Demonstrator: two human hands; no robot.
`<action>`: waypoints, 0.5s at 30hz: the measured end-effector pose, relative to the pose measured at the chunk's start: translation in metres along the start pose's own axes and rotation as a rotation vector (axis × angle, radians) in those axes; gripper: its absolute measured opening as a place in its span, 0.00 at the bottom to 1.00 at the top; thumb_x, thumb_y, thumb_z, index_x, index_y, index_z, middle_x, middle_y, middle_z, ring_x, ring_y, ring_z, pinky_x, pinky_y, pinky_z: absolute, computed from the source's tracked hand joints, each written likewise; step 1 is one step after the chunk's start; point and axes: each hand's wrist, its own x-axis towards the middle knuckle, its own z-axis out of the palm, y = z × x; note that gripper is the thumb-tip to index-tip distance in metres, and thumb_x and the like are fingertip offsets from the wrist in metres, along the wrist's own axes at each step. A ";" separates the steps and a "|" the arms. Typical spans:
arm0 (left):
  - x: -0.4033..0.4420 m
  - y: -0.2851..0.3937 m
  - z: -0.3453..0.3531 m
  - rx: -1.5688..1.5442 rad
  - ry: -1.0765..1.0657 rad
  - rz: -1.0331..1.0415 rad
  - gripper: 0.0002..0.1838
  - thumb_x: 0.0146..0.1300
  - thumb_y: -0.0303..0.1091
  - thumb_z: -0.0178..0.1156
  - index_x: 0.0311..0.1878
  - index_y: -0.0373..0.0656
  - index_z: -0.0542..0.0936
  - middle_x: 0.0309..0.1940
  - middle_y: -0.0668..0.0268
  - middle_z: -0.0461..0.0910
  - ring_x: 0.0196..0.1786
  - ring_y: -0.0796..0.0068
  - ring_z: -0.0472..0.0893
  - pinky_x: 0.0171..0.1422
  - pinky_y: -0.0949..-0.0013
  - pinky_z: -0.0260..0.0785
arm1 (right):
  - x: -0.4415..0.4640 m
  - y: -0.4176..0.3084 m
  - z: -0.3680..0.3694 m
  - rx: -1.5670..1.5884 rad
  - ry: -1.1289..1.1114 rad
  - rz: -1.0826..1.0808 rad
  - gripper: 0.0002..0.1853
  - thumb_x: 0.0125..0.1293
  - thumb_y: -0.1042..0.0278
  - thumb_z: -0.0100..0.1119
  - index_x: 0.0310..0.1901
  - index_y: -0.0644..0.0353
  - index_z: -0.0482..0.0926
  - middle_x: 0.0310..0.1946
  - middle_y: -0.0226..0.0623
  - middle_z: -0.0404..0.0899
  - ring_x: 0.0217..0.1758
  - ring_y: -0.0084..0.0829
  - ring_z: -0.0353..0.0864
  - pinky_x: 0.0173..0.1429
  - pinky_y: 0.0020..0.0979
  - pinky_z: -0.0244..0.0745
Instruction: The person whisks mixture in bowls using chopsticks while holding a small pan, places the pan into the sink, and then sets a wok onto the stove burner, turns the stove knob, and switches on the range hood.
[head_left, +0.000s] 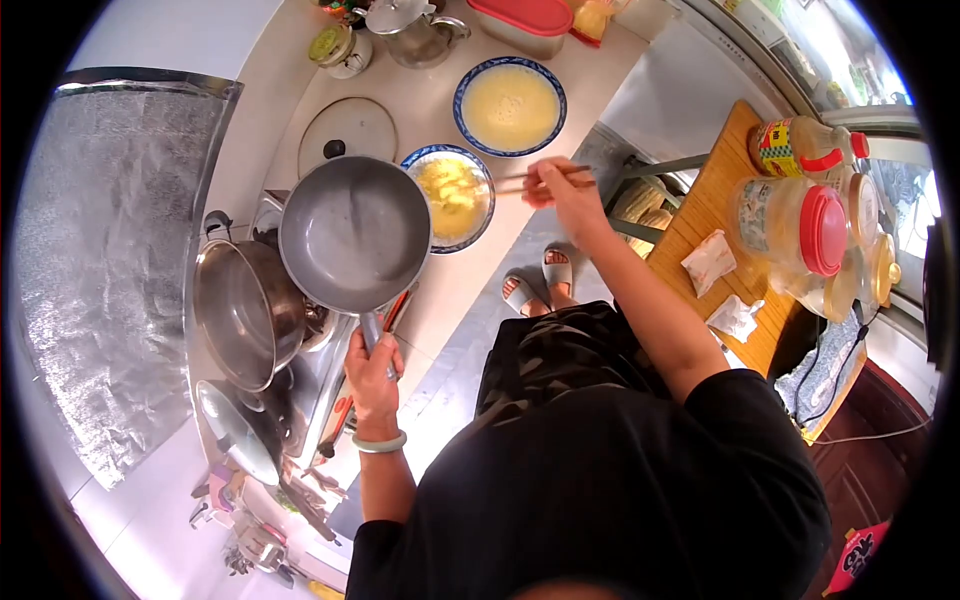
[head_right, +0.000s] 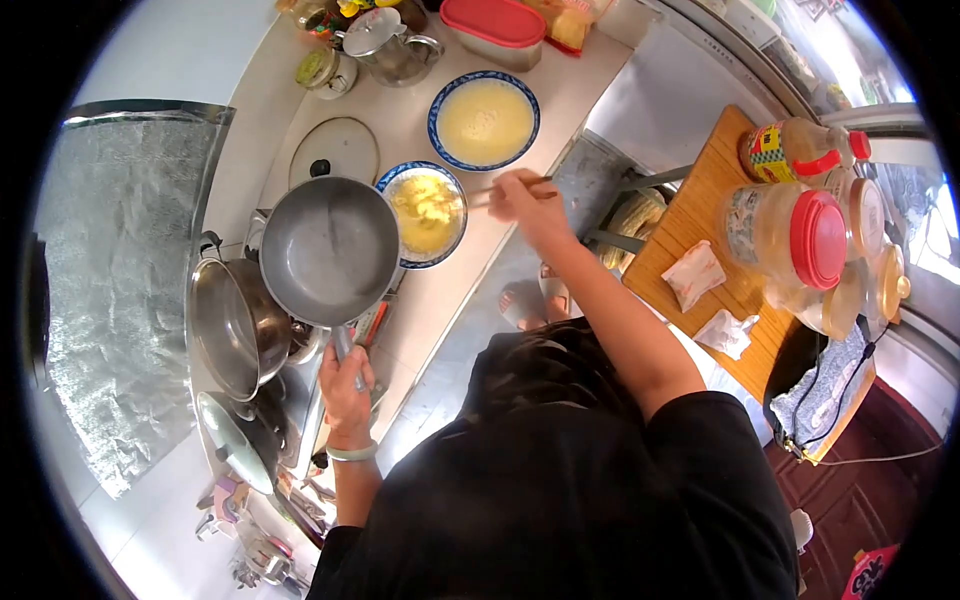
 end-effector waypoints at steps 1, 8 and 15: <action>0.000 -0.001 0.000 0.000 -0.005 0.002 0.17 0.59 0.28 0.55 0.51 0.32 0.71 0.25 0.68 0.71 0.20 0.81 0.68 0.24 0.79 0.59 | 0.005 -0.005 0.006 0.001 0.056 -0.028 0.14 0.70 0.62 0.50 0.41 0.65 0.78 0.33 0.39 0.81 0.34 0.29 0.83 0.41 0.28 0.79; -0.001 0.002 0.003 -0.037 -0.005 -0.017 0.17 0.59 0.28 0.55 0.51 0.32 0.71 0.25 0.68 0.70 0.20 0.81 0.68 0.23 0.79 0.59 | 0.006 0.026 0.028 0.147 -0.110 0.089 0.13 0.66 0.63 0.54 0.38 0.68 0.77 0.31 0.40 0.81 0.30 0.28 0.82 0.34 0.25 0.79; 0.003 -0.004 0.004 0.001 0.010 -0.001 0.17 0.60 0.28 0.55 0.51 0.32 0.70 0.24 0.68 0.70 0.20 0.82 0.68 0.22 0.79 0.59 | 0.006 -0.005 0.015 0.078 0.034 -0.051 0.12 0.65 0.63 0.55 0.38 0.66 0.77 0.30 0.35 0.79 0.29 0.25 0.80 0.35 0.24 0.76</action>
